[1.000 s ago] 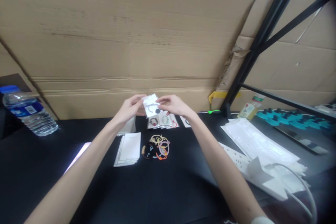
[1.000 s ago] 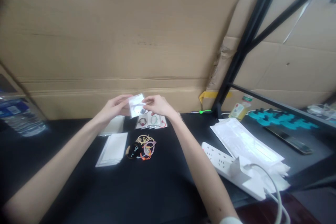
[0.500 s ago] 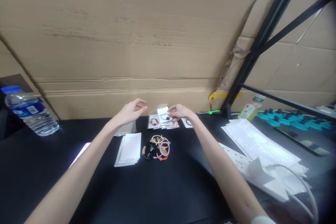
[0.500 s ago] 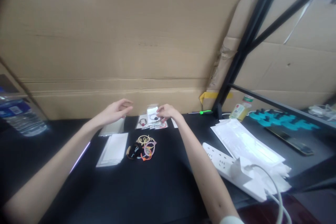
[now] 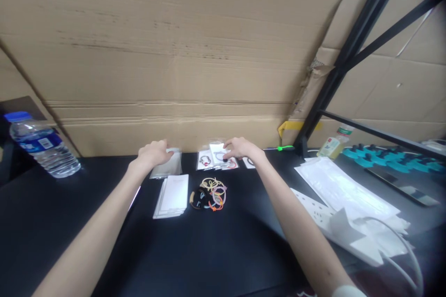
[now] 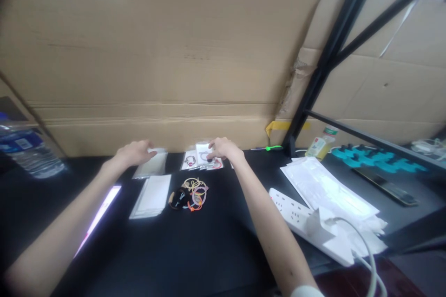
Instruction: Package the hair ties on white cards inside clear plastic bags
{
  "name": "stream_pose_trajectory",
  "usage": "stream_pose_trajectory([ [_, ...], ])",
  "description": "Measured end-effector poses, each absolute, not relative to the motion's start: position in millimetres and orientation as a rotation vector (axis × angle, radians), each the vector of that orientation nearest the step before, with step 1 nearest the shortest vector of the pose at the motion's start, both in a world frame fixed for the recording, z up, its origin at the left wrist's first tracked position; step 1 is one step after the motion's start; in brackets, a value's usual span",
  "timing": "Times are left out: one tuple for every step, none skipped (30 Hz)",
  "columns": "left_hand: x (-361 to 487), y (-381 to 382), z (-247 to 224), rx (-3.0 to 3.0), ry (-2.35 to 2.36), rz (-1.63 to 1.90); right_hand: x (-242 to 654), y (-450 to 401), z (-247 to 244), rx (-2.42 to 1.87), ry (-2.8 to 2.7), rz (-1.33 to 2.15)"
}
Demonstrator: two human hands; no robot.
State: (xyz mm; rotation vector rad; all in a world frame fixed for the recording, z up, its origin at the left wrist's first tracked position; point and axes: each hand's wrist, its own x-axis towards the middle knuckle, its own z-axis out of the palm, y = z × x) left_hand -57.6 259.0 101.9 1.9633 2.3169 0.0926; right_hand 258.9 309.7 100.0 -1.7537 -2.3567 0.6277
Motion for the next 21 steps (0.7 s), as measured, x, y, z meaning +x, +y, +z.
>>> stream_pose_trajectory([
  [-61,260,100,1.924,2.348,0.054,259,307,103,-1.743,-2.370,0.611],
  [-64,261,97,1.890,2.363,0.040,259,305,107,-1.735,-2.389,0.580],
  [-67,262,95,1.860,2.373,0.038,258,302,110,-1.730,-2.415,0.531],
  [-69,263,92,1.837,2.381,0.044,257,299,114,-1.730,-2.445,0.478],
  [-70,264,90,1.819,2.389,0.051,256,296,117,-1.727,-2.473,0.434],
  [-71,266,87,1.808,2.393,0.058,254,292,120,-1.719,-2.497,0.411],
  [-71,267,85,1.801,2.398,0.062,251,289,123,-1.705,-2.511,0.406],
  [-71,267,83,1.799,2.400,0.062,248,285,125,-1.685,-2.517,0.415],
  [-71,268,80,1.799,2.400,0.059,244,281,127,-1.657,-2.521,0.429],
  [-71,268,79,1.803,2.401,0.053,239,276,129,-1.620,-2.528,0.439],
  [-70,267,77,1.803,2.406,0.040,234,272,129,-1.573,-2.540,0.445],
  [-69,266,76,1.805,2.413,0.023,228,267,129,-1.505,-2.565,0.449],
  [-69,266,76,1.807,2.420,0.006,221,263,128,-1.430,-2.591,0.454],
  [-68,265,75,1.811,2.426,-0.008,214,258,126,-1.339,-2.623,0.468],
  [-68,264,75,1.813,2.433,-0.014,206,253,123,-1.254,-2.653,0.502],
  [-68,264,76,1.815,2.439,-0.014,197,249,119,-1.166,-2.688,0.558],
  [-68,263,76,1.816,2.442,-0.009,188,245,114,-1.086,-2.722,0.616],
  [-69,263,77,1.818,2.446,-0.004,179,241,108,-1.050,-2.731,0.663],
  [-69,263,78,1.816,2.452,0.008,170,237,102,-1.036,-2.736,0.676],
  [-70,263,79,1.814,2.458,0.028,163,234,96,-1.036,-2.746,0.643],
  [-71,264,80,1.812,2.462,0.052,156,232,89,-1.039,-2.768,0.572],
])
